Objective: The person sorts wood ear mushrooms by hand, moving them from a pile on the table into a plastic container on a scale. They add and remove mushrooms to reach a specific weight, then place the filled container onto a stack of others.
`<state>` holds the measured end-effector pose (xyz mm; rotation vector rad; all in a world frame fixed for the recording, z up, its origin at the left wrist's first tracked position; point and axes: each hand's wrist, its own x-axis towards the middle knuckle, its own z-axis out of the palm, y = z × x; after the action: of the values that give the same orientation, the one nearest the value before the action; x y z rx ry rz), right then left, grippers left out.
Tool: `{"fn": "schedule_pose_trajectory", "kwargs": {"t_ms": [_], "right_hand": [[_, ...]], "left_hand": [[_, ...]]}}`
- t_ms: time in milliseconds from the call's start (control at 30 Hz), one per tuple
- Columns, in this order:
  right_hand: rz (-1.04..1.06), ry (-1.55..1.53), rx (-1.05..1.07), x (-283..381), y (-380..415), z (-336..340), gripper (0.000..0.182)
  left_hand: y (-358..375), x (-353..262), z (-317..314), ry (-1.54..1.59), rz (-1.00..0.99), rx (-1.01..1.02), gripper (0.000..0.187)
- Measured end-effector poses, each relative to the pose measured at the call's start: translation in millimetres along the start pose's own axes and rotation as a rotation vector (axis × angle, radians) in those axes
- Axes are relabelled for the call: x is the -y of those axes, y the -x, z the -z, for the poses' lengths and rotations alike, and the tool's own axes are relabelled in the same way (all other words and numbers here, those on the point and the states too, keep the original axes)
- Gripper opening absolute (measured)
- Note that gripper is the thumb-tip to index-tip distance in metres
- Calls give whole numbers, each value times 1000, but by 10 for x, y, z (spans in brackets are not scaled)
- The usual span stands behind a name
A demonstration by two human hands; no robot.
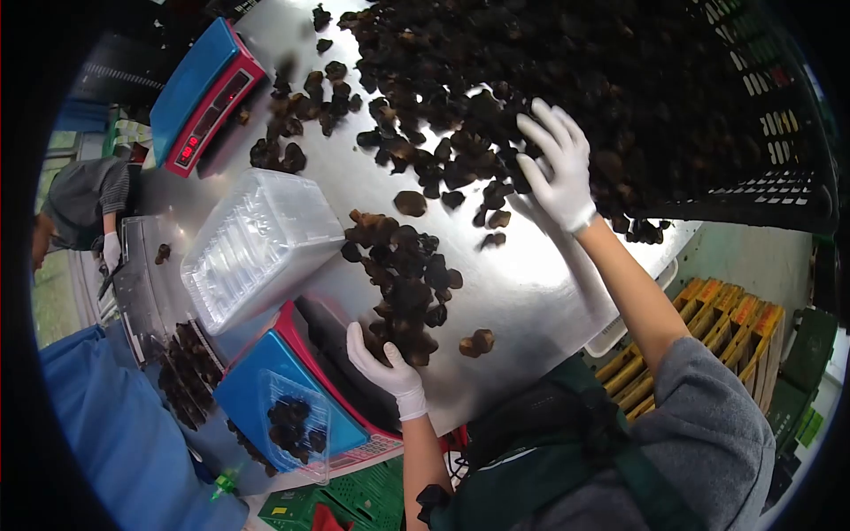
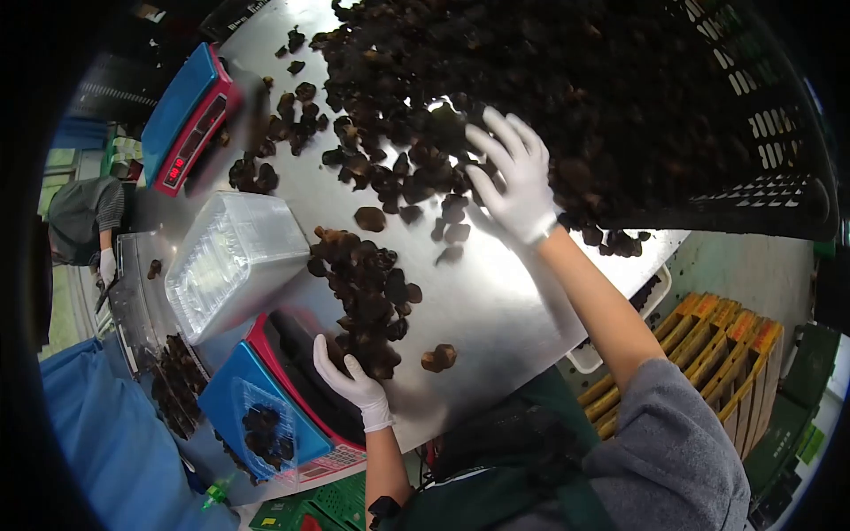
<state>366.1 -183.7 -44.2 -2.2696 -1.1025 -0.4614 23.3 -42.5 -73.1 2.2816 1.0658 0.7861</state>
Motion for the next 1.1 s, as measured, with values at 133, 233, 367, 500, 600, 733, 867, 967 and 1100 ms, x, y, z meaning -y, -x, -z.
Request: {"fn": "schedule_pose_trajectory", "kwargs": {"t_ms": [133, 233, 367, 500, 600, 733, 867, 967, 1100], "right_hand": [[-141, -177, 310, 441, 265, -278, 48], [63, -195, 511, 1157, 866, 113, 46], [112, -447, 411, 1141, 906, 62, 43], [-61, -149, 51, 900, -319, -555, 49], [-42, -98, 365, 1093, -288, -976, 53], [178, -478, 528, 1437, 408, -326, 34], [-146, -182, 379, 838, 133, -136, 47], [-11, -35, 430, 953, 549, -309, 52], [190, -360, 604, 1444, 892, 203, 48]], "left_hand": [[3, 7, -8, -11, 18, 14, 54], [-10, 0, -5, -16, 20, 21, 55], [-7, -16, -1, -10, 26, 33, 56], [4, -19, -26, -8, 50, 10, 65], [6, -31, -22, -14, 52, 24, 64], [-6, 5, -9, -34, 27, 30, 54], [28, 8, 9, -20, 46, 40, 54], [7, 16, -11, -29, 34, 31, 53], [10, 23, -20, -7, 36, 14, 65]]}}
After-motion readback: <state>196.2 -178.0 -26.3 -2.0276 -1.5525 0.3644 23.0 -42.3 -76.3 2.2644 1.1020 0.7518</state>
